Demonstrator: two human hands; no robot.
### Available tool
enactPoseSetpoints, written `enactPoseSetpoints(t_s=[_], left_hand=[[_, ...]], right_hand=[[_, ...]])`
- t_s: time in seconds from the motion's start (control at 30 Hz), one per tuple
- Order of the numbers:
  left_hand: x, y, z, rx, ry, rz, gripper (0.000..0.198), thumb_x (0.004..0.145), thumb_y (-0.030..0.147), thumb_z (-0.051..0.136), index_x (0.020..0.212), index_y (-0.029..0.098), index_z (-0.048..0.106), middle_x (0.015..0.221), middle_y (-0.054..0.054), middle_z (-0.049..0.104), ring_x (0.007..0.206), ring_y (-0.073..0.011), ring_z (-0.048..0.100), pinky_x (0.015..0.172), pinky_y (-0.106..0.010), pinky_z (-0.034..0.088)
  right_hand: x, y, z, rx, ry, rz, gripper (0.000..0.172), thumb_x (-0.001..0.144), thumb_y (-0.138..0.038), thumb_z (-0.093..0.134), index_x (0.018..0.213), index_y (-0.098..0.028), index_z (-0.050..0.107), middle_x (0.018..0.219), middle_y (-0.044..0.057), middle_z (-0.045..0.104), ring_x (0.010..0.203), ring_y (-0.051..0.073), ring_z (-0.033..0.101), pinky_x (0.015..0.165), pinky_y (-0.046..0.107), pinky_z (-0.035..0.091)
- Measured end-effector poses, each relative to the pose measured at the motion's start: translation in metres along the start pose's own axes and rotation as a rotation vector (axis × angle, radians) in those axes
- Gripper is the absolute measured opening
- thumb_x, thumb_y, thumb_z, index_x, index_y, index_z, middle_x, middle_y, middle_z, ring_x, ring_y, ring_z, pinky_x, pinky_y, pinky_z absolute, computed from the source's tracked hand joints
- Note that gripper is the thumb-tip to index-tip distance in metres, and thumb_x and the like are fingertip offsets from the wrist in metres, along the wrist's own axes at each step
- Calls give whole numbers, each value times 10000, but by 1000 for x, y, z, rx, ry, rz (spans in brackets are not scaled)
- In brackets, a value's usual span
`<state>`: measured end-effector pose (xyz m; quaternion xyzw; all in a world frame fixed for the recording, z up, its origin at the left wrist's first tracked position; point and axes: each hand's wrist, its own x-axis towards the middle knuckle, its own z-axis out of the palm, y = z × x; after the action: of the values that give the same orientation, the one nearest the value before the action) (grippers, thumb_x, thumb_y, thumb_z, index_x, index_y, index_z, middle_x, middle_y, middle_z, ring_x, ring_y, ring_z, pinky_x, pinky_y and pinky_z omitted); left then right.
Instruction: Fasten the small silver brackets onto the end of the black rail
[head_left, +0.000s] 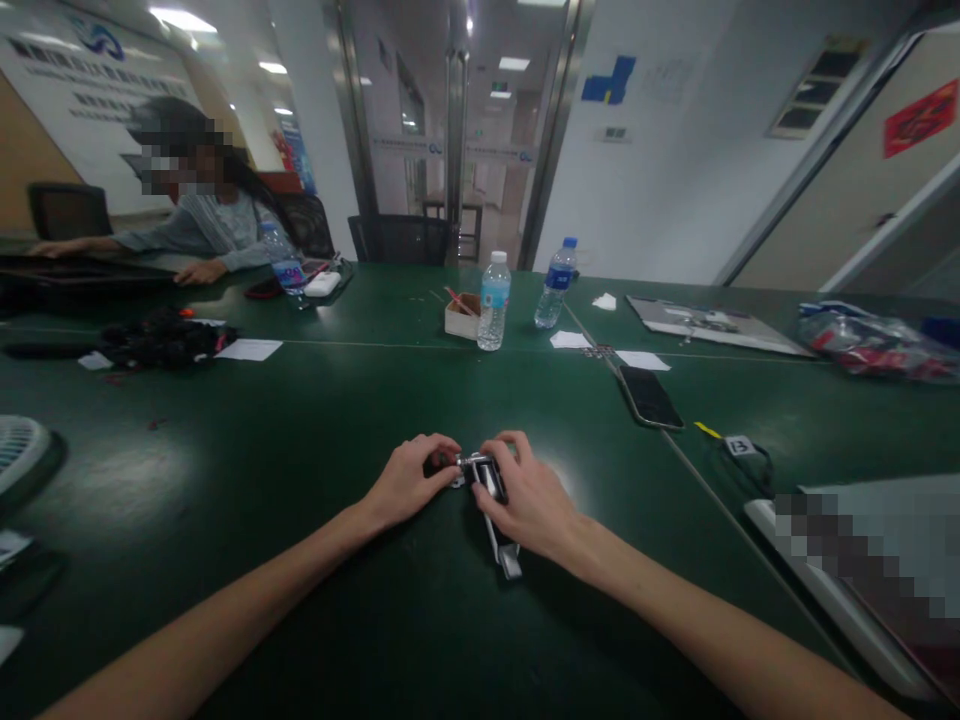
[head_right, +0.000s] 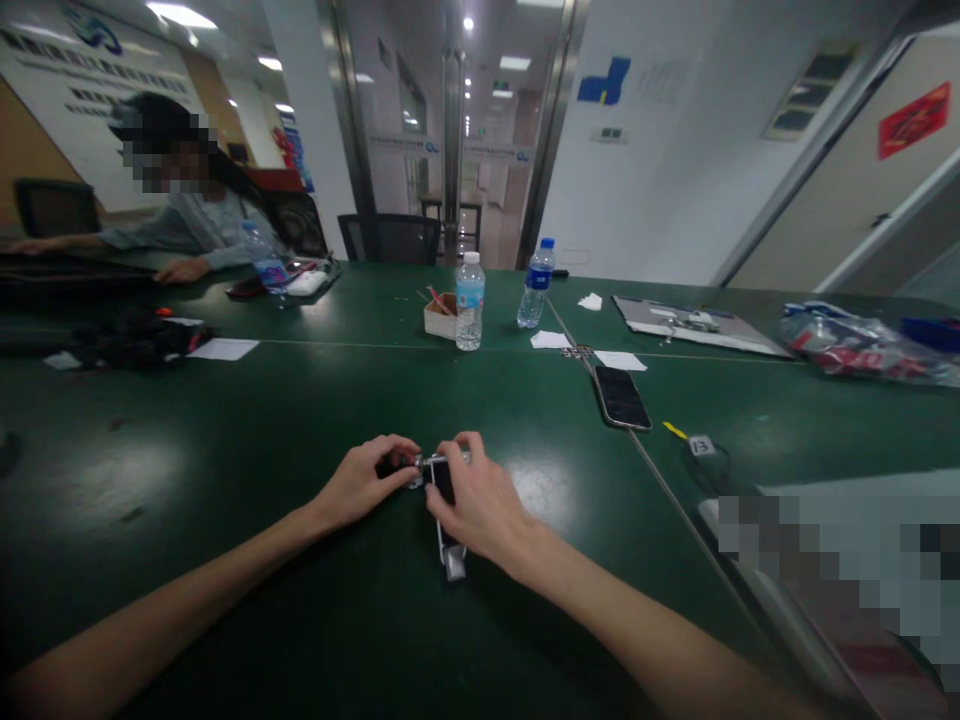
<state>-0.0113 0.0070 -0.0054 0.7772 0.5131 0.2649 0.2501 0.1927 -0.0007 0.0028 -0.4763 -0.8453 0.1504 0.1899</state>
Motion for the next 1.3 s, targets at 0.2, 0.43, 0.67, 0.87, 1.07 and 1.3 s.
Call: enactPoseSetpoints(t_s=[0.2,0.43,0.67,0.87,1.07,1.3], left_hand=[[-1,4,2,-90,-9,37,214,828,227,573,1037,193,604,962,-33,661,854,-192,607,786,-331,483],[-2,2,2,-100,49,-32,260,842,236,570,1090,161,588,1004,-59,659,857,-195,614,766,-339,499],[-2,4,2,-114,36,-48,247,836,189,565,1081,159,580,1018,-63,671,845,-187,619,754,-334,500],[-1,4,1,-105,14,-72,261,834,175,564,1095,163,574,1026,-63,668,857,-190,619,731,-323,503],[-2,3,1,-98,3,-59,263,845,177,562,1107,155,566,1032,-64,660,867,-191,611,738,-329,499],[-1,2,2,-88,-8,-60,268,842,177,561,1109,156,564,1014,-65,660,857,-194,608,732,-333,498]], right_hand=[[8,-11,10,-201,-75,-70,349,837,-208,507,1181,-264,496,1098,117,505,784,205,567,523,282,403],[59,51,4,-396,-2,134,295,852,-129,462,1091,-262,571,1060,137,498,893,272,552,616,339,435],[116,122,-14,-548,40,446,336,914,-173,359,1194,-229,536,1190,178,440,1057,309,492,767,388,422],[145,156,-20,-561,73,541,463,907,-164,342,1369,-203,351,1218,193,425,1074,317,485,812,408,400],[162,174,-22,-560,48,582,343,916,-203,348,1215,-198,516,1224,176,424,1097,324,459,836,427,382],[162,183,-17,-582,62,590,434,922,-189,299,1340,-220,411,1260,180,423,1134,327,431,862,441,375]])
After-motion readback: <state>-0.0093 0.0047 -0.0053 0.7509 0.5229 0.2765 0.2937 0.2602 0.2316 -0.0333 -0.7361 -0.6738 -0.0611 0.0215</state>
